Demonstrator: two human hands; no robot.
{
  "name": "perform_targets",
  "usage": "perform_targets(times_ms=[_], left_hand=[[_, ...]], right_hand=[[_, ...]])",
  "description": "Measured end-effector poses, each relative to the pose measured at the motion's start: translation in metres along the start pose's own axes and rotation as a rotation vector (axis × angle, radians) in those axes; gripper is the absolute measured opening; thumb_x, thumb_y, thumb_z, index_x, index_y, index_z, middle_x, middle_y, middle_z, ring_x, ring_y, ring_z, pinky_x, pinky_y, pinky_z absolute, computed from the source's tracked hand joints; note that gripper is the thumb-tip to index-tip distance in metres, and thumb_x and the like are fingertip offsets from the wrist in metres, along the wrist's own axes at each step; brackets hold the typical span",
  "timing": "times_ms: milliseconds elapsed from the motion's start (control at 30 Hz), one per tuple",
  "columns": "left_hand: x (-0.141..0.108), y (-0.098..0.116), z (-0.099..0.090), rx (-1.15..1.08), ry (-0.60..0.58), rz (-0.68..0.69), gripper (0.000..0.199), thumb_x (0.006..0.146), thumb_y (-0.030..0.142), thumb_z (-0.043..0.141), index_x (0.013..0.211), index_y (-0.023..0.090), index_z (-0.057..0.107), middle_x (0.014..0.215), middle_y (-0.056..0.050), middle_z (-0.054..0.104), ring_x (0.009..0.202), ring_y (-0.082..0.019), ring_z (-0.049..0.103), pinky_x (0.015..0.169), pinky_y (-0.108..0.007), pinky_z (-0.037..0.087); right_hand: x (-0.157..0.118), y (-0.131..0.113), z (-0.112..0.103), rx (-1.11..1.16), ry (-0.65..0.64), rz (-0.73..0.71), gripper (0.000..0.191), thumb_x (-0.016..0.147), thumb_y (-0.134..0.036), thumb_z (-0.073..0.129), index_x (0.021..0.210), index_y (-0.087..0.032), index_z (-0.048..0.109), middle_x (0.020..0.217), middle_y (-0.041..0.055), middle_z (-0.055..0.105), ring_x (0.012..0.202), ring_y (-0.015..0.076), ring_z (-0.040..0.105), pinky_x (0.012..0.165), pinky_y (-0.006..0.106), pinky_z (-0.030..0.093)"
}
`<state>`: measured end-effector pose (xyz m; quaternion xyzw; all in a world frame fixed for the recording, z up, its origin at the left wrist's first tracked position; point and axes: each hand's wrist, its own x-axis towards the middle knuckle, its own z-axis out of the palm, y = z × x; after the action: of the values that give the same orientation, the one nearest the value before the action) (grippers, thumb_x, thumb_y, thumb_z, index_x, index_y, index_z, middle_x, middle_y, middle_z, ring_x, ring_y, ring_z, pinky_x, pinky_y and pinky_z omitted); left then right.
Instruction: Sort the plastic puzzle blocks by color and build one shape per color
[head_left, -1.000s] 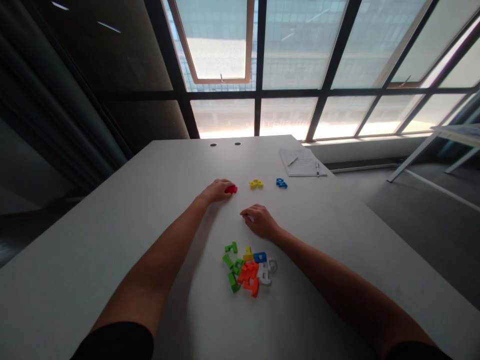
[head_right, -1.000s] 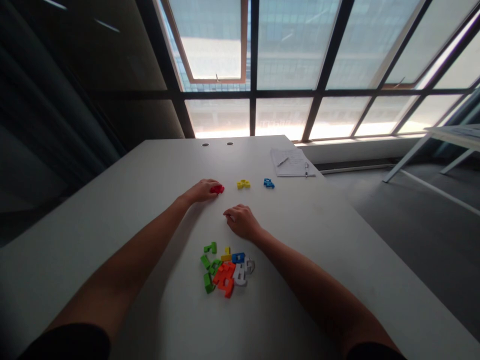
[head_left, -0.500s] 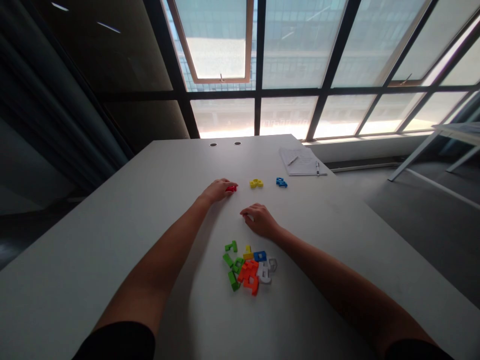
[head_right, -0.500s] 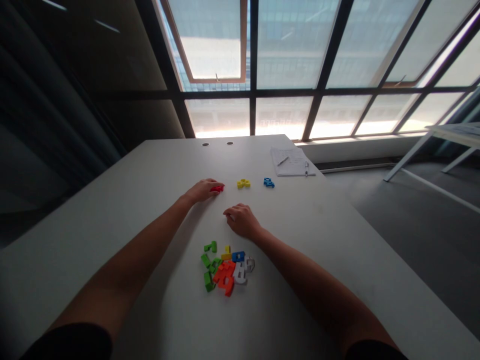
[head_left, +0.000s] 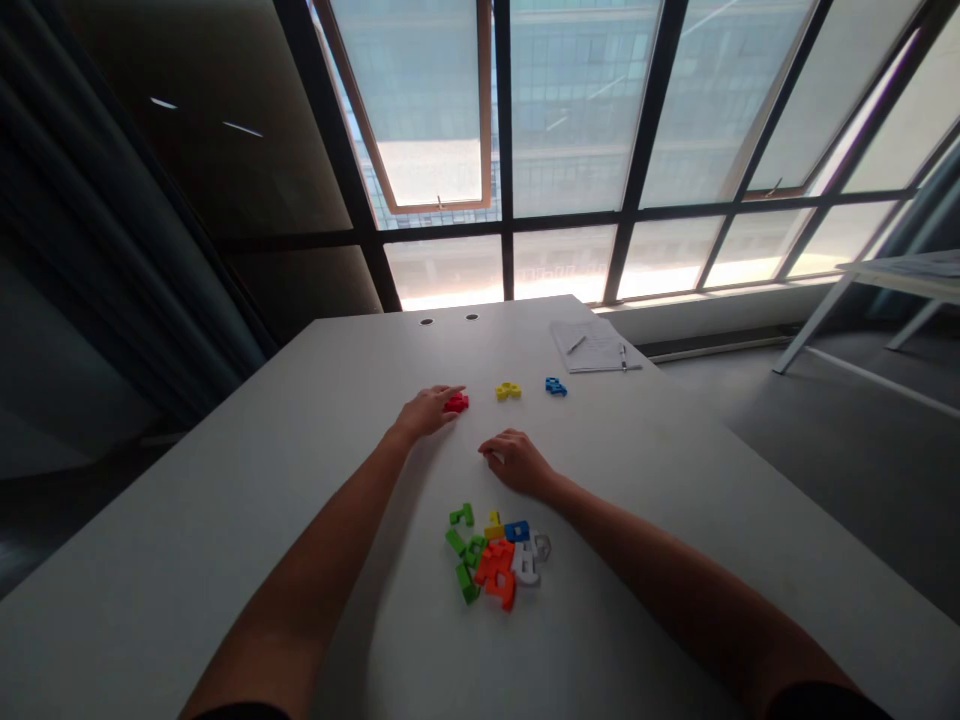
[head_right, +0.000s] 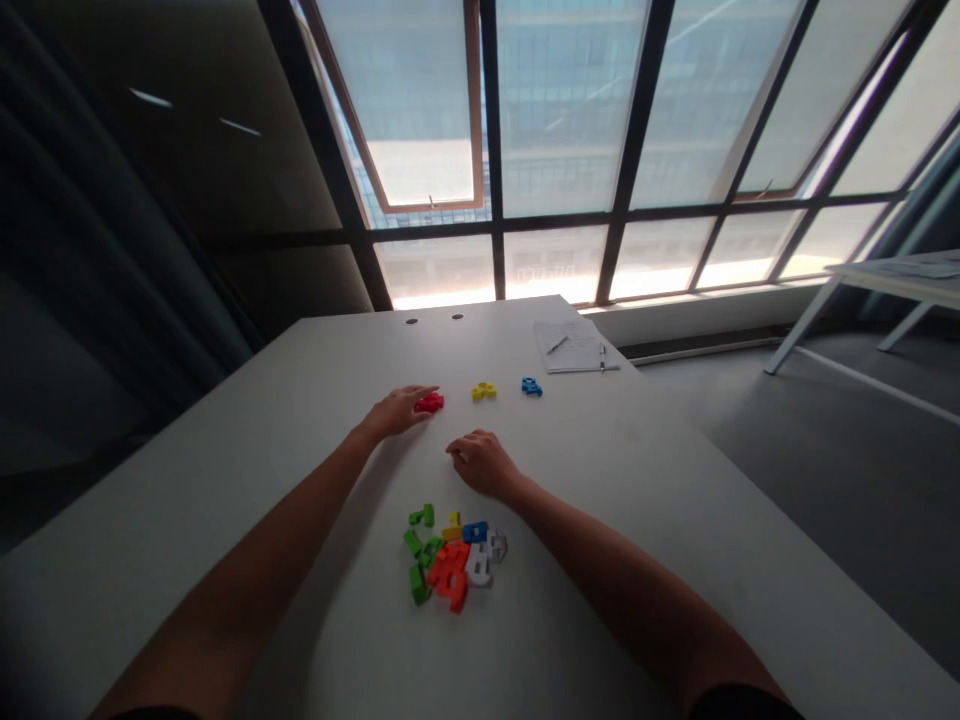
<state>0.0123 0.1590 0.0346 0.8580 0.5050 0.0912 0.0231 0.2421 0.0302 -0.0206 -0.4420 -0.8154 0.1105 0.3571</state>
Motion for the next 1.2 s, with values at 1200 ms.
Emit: perform_targets(times_ms=[1200], left_hand=[[-0.142, 0.005, 0.009, -0.058, 0.079, -0.260, 0.027, 0.098, 0.043, 0.050, 0.107, 0.028, 0.070, 0.088, -0.002, 0.077, 0.079, -0.023, 0.069, 0.066, -0.029, 0.040]], right_hand=[[-0.007, 0.070, -0.059, -0.232, -0.147, -0.054, 0.037, 0.098, -0.016, 0.064, 0.134, -0.021, 0.072, 0.144, 0.0119, 0.070, 0.122, 0.0268, 0.068, 0.113, 0.049, 0.047]])
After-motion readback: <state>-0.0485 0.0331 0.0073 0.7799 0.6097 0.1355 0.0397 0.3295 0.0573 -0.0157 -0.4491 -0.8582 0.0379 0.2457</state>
